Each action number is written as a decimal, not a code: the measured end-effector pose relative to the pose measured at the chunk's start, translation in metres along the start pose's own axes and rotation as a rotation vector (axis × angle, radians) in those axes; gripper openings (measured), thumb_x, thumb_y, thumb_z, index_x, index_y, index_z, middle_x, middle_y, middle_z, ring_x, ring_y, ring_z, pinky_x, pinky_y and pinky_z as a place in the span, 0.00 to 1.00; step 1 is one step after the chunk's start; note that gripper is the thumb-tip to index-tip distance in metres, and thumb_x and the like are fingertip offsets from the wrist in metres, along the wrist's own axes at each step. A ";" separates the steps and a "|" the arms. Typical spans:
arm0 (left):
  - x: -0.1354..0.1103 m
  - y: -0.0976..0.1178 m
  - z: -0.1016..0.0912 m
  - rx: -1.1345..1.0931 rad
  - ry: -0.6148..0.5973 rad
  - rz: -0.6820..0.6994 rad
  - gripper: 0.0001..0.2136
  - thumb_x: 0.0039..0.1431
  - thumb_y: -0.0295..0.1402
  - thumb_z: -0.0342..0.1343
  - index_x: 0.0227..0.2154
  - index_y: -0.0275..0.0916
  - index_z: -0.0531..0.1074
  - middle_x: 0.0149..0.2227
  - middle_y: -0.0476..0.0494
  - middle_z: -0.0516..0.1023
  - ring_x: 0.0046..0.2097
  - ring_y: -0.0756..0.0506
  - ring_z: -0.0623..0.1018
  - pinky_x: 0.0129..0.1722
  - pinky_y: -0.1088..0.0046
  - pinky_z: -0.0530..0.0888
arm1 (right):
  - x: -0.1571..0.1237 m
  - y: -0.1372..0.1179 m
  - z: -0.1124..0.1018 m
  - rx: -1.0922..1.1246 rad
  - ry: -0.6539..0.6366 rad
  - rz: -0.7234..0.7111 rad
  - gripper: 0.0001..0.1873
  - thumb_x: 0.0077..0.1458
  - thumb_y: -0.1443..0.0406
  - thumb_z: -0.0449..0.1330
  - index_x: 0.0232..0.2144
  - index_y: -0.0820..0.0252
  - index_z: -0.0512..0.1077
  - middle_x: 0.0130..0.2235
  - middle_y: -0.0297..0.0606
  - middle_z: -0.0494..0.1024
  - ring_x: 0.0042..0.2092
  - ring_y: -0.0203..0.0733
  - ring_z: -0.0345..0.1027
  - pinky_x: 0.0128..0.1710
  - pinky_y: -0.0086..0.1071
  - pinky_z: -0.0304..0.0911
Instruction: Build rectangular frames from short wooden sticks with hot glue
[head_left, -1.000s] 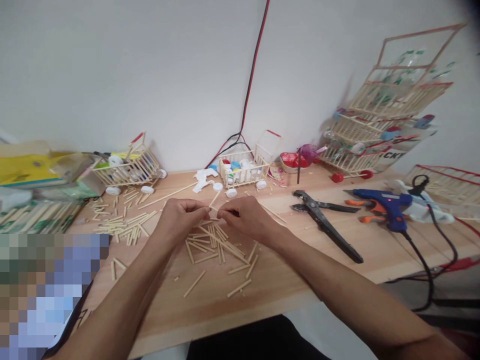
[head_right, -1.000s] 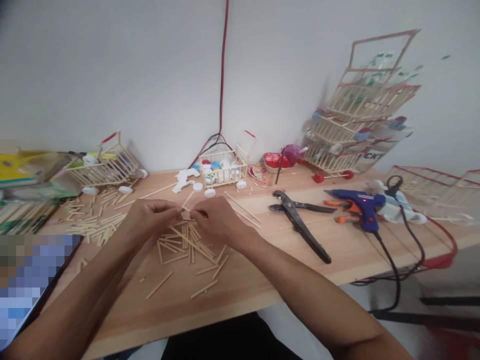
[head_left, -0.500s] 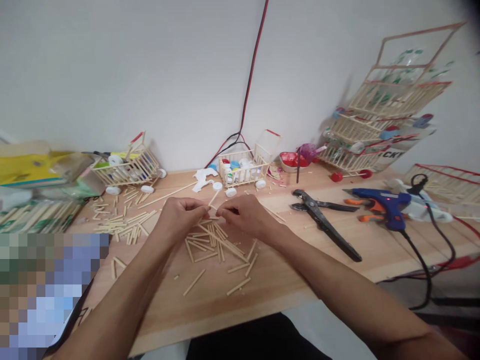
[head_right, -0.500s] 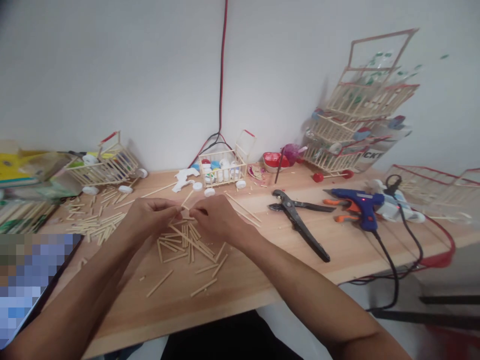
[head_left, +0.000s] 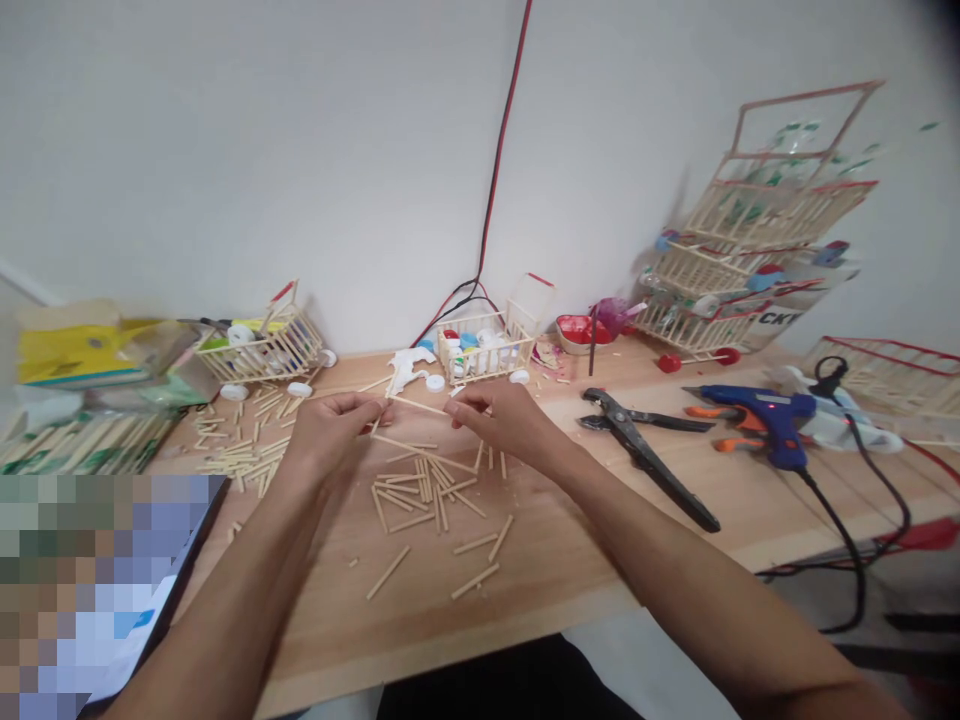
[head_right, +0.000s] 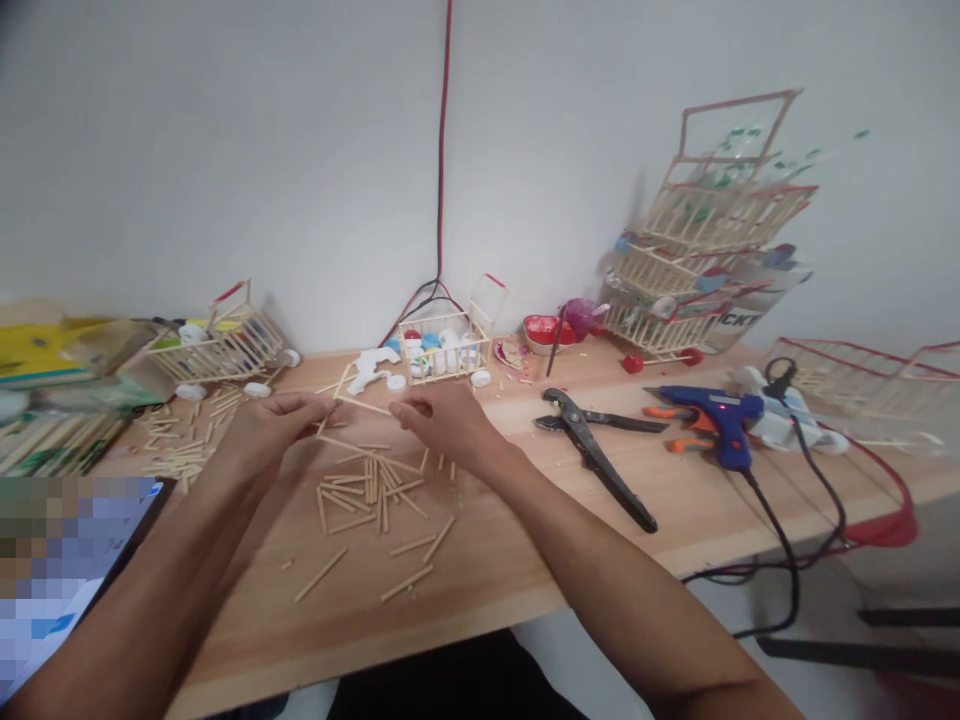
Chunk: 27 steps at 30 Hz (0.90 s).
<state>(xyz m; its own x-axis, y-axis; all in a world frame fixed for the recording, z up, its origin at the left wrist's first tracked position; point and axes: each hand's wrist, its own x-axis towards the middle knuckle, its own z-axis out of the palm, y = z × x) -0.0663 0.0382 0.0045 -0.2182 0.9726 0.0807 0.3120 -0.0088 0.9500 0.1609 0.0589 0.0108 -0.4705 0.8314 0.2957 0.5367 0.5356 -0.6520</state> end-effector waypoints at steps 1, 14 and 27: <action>0.000 0.000 0.000 -0.012 0.000 -0.005 0.09 0.43 0.39 0.63 0.23 0.38 0.80 0.25 0.45 0.80 0.27 0.49 0.72 0.29 0.75 0.66 | 0.000 0.001 0.002 0.014 0.000 0.004 0.13 0.57 0.64 0.55 0.26 0.62 0.76 0.28 0.34 0.78 0.31 0.33 0.67 0.32 0.26 0.54; -0.004 0.003 0.006 -0.160 -0.054 -0.102 0.16 0.38 0.42 0.68 0.28 0.36 0.80 0.28 0.42 0.81 0.29 0.49 0.74 0.28 0.76 0.68 | 0.004 0.006 0.004 0.165 -0.054 0.060 0.16 0.58 0.63 0.55 0.25 0.64 0.78 0.27 0.36 0.79 0.28 0.32 0.67 0.29 0.25 0.56; 0.004 0.014 -0.014 -0.570 0.183 -0.188 0.09 0.35 0.29 0.68 0.25 0.36 0.79 0.25 0.47 0.80 0.28 0.52 0.75 0.24 0.81 0.69 | 0.005 -0.002 0.003 0.838 0.023 0.344 0.20 0.55 0.51 0.57 0.32 0.63 0.73 0.40 0.45 0.79 0.33 0.34 0.70 0.24 0.23 0.60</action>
<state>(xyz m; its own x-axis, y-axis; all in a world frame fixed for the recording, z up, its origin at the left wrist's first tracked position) -0.0759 0.0392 0.0226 -0.3922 0.9143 -0.1010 -0.2783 -0.0132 0.9604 0.1555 0.0620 0.0115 -0.3596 0.9331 -0.0016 -0.0449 -0.0190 -0.9988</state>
